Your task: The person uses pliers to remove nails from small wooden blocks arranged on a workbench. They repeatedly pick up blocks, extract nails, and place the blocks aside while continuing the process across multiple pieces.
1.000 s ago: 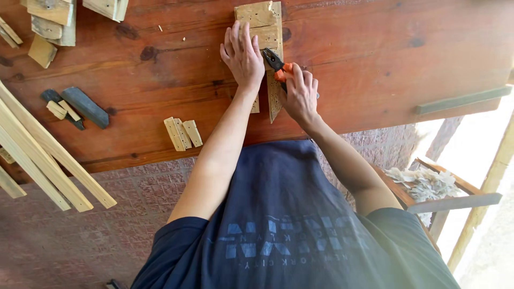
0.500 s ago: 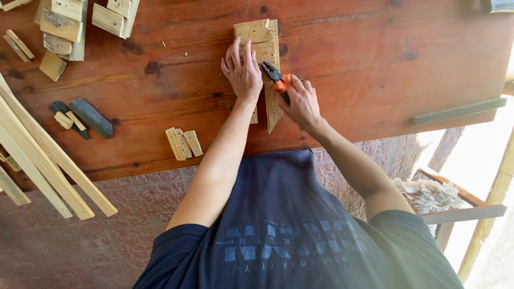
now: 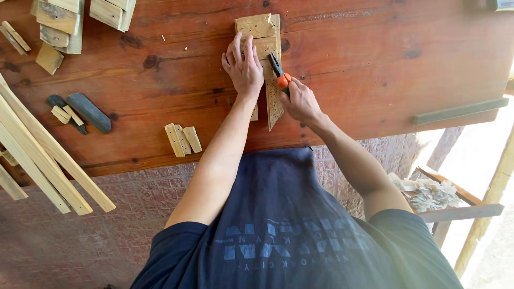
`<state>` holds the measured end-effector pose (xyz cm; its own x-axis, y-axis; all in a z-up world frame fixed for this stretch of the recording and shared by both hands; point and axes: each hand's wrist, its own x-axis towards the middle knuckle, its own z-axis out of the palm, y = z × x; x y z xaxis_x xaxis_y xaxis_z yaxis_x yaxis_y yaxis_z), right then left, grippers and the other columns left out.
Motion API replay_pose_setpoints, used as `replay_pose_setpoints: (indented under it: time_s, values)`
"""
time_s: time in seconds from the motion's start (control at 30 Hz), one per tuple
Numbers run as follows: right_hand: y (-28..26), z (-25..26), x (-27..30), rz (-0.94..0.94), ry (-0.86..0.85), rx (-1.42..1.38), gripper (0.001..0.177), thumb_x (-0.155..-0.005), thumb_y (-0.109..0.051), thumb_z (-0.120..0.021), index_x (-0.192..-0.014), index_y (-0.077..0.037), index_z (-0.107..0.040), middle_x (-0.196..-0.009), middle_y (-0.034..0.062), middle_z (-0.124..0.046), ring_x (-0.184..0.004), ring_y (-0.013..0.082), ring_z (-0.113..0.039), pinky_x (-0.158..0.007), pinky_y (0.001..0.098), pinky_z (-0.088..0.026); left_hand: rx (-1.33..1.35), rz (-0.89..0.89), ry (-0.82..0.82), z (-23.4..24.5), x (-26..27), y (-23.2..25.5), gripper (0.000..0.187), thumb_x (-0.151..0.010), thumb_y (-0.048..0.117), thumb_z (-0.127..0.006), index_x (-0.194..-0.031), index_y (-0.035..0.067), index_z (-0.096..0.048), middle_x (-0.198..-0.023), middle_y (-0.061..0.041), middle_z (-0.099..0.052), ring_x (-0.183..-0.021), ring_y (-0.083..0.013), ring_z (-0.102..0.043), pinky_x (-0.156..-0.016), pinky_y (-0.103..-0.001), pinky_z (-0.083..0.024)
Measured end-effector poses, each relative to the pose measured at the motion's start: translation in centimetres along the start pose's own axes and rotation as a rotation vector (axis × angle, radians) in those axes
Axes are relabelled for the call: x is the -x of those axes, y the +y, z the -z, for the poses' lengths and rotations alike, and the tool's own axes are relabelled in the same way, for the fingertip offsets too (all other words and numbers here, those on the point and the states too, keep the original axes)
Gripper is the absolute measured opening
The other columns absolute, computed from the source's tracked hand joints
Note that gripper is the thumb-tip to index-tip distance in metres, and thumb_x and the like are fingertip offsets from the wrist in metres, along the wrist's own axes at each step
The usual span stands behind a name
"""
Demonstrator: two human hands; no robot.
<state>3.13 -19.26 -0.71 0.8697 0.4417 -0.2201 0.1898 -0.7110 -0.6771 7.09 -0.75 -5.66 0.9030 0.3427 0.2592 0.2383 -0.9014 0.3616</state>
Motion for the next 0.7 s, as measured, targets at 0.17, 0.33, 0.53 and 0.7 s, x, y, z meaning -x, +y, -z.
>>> replay_pose_setpoints:
  time_s: [0.17, 0.33, 0.53, 0.7]
  values:
    - [-0.6, 0.2, 0.6, -0.042, 0.014, 0.080, 0.026, -0.092, -0.022, -0.057, -0.081, -0.001, -0.048, -0.100, 0.0189, -0.058, -0.072, 0.0438, -0.055, -0.058, 0.0586, -0.044, 0.029, 0.013, -0.026, -1.7, 0.4, -0.8, 0.032, -0.110, 0.038, -0.045, -0.139, 0.030, -0.058, -0.153, 0.001, -0.050, -0.139, -0.0227, -0.053, -0.117, -0.057, -0.039]
    - [-0.7, 0.8, 1.6, 0.009, 0.155, -0.246, 0.032, -0.086, -0.007, -0.055, -0.068, -0.003, -0.029, -0.108, 0.0177, -0.070, -0.062, 0.0231, -0.033, -0.056, 0.0391, -0.030, 0.334, -0.075, 0.187, 0.3, 1.1, -0.6, 0.023, -0.106, 0.023, -0.057, -0.128, 0.018, -0.064, -0.131, -0.002, -0.067, -0.128, -0.0232, -0.059, -0.123, -0.048, -0.023]
    - [-0.4, 0.9, 2.3, -0.131, 0.096, -0.773, 0.012, -0.096, -0.015, -0.063, -0.093, -0.005, -0.071, -0.084, 0.0128, -0.075, -0.074, 0.0205, -0.075, -0.065, 0.0341, -0.059, 0.605, -0.319, 0.064, 2.0, 2.9, 0.5, 0.032, -0.103, 0.041, -0.057, -0.124, 0.019, -0.067, -0.111, -0.002, -0.067, -0.108, -0.0200, -0.062, -0.101, -0.044, -0.039]
    - [-2.3, 1.8, 1.1, -0.086, 0.091, -0.844, 0.014, -0.095, -0.009, -0.062, -0.092, 0.001, -0.071, -0.080, 0.0165, -0.069, -0.077, 0.0252, -0.075, -0.067, 0.0379, -0.059, 0.717, -0.237, 0.012, 4.2, 1.5, 1.8, 0.012, -0.099, 0.030, -0.069, -0.108, 0.023, -0.072, -0.099, 0.007, -0.071, -0.091, -0.0151, -0.067, -0.084, -0.035, -0.046]
